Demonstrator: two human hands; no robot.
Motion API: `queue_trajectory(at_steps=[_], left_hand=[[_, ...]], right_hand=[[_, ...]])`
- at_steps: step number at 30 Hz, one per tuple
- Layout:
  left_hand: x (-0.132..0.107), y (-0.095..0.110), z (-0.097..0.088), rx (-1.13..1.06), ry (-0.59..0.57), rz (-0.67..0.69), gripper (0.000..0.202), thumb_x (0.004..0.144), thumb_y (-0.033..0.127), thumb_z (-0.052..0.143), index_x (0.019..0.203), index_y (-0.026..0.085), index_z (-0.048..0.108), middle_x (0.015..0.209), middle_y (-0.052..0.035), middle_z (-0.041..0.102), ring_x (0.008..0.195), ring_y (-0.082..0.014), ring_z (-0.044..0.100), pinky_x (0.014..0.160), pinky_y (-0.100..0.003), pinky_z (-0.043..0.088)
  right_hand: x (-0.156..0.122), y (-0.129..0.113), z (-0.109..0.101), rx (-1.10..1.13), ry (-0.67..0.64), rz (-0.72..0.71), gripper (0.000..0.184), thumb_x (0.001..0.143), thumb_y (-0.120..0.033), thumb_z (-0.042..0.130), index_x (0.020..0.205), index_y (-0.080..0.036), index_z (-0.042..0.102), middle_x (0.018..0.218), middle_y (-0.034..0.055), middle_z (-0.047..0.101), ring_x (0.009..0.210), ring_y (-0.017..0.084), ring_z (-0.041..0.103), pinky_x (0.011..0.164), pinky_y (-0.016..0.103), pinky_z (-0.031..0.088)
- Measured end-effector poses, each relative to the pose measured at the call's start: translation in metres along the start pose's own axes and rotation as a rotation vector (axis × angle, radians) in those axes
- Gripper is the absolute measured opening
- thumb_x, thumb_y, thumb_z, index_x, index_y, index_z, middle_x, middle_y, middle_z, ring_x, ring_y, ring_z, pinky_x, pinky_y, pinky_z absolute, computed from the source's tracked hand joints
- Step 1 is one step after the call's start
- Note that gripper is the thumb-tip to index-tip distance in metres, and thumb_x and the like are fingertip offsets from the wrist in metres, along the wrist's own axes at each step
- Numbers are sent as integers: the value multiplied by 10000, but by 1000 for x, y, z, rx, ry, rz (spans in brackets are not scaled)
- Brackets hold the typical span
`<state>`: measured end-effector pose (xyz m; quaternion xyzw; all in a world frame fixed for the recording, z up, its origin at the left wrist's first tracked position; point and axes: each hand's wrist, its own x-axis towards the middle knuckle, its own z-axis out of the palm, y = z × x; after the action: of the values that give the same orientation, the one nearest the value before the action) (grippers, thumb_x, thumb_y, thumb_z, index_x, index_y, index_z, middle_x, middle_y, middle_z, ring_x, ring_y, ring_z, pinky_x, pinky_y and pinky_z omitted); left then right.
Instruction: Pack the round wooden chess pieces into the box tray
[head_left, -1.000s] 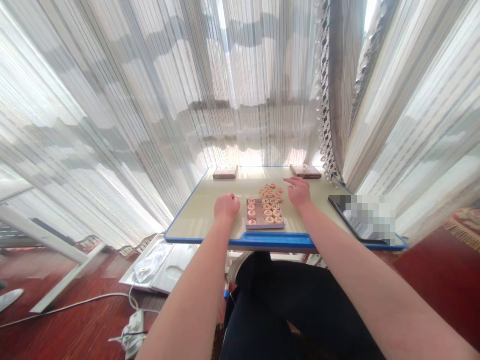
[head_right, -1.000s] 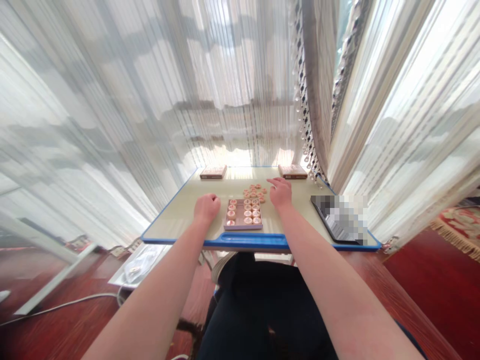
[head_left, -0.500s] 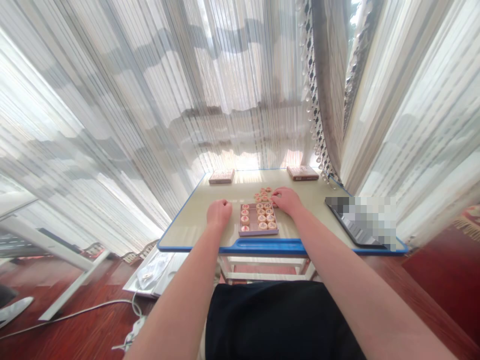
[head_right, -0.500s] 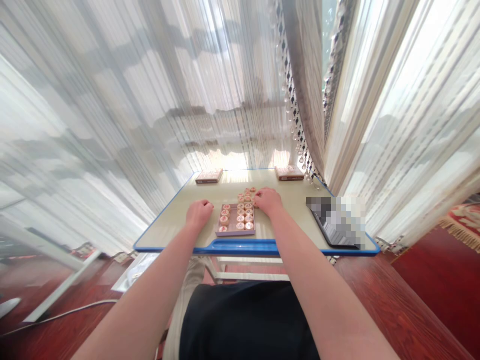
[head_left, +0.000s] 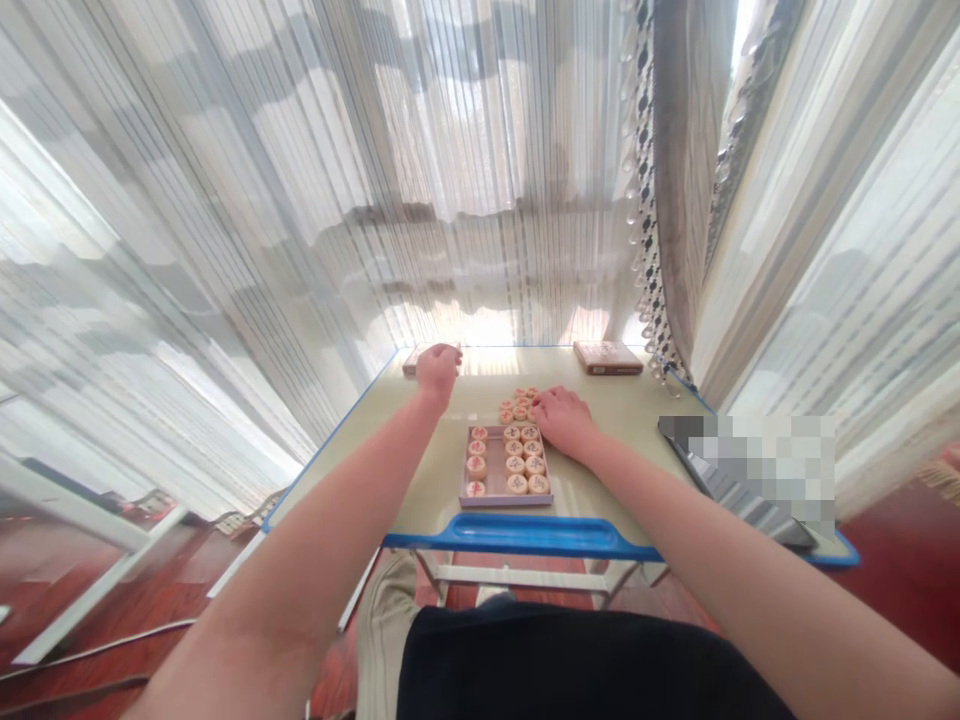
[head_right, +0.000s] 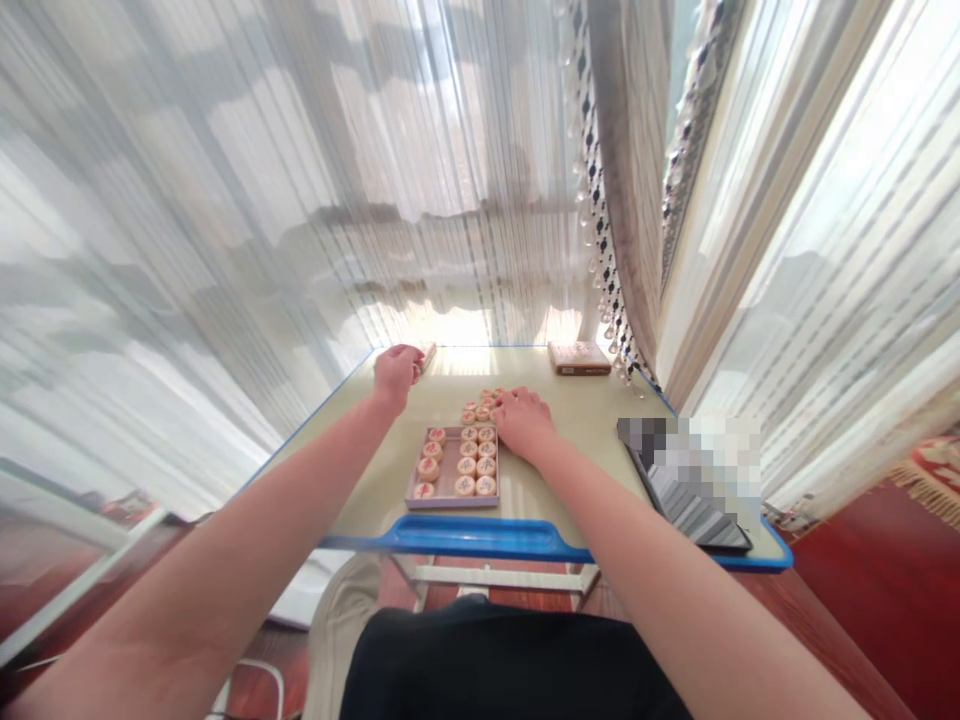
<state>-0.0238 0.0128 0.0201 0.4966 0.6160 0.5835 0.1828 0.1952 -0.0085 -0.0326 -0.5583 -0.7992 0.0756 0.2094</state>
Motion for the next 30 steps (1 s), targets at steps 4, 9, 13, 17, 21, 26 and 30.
queue_trajectory(at_steps=[4, 9, 13, 17, 21, 26, 30], left_hand=[[-3, -9, 12, 91, -142, 180, 282, 685, 285, 491, 880, 175, 662, 852, -43, 652, 639, -133, 564, 607, -264, 470], [-23, -19, 9, 212, -450, 235, 401, 749, 402, 514, 1083, 223, 644, 1116, -53, 621, 882, -175, 593, 846, -321, 477], [-31, -10, 11, 330, -713, 245, 316, 736, 398, 540, 919, 219, 725, 1180, -55, 612, 1060, -229, 570, 960, -314, 426], [-32, -6, 13, 434, -713, 260, 334, 715, 384, 555, 953, 224, 726, 1271, -50, 562, 1121, -244, 547, 964, -300, 428], [-31, -7, 10, 449, -757, 262, 304, 722, 325, 544, 944, 217, 722, 1126, -33, 658, 1034, -218, 593, 928, -281, 446], [-30, -4, 7, 494, -751, 209, 266, 724, 306, 542, 899, 221, 723, 932, -8, 719, 859, -192, 636, 781, -250, 489], [-28, -3, 8, 499, -740, 243, 240, 723, 280, 540, 862, 222, 727, 913, -2, 719, 835, -185, 637, 805, -257, 481]], right_hand=[[-2, 5, -2, 72, 171, 41, 322, 880, -278, 380, 1116, -199, 585, 1178, 109, 514, 1095, 238, 451, 965, 371, 340], [-1, 19, -16, -20, 129, -65, 288, 874, -296, 430, 1029, -205, 654, 1117, 99, 567, 1022, 235, 478, 946, 378, 352], [3, 23, -19, -35, 82, -121, 282, 858, -231, 430, 994, -208, 676, 1092, 79, 595, 996, 210, 493, 947, 347, 357], [5, 27, -13, 8, 91, -77, 352, 828, -214, 446, 1139, -176, 607, 1157, 86, 581, 1073, 218, 479, 988, 347, 342], [6, 30, -8, 47, 228, 21, 522, 814, -244, 477, 1320, -127, 431, 1253, 122, 527, 1171, 235, 433, 1033, 372, 309], [6, 27, -9, 7, 101, -47, 350, 848, -255, 446, 1150, -189, 612, 1197, 88, 566, 1111, 227, 473, 1014, 364, 326], [6, 23, -12, 73, 78, -83, 295, 844, -234, 451, 1036, -217, 674, 1167, 52, 590, 1080, 202, 500, 995, 328, 352]])
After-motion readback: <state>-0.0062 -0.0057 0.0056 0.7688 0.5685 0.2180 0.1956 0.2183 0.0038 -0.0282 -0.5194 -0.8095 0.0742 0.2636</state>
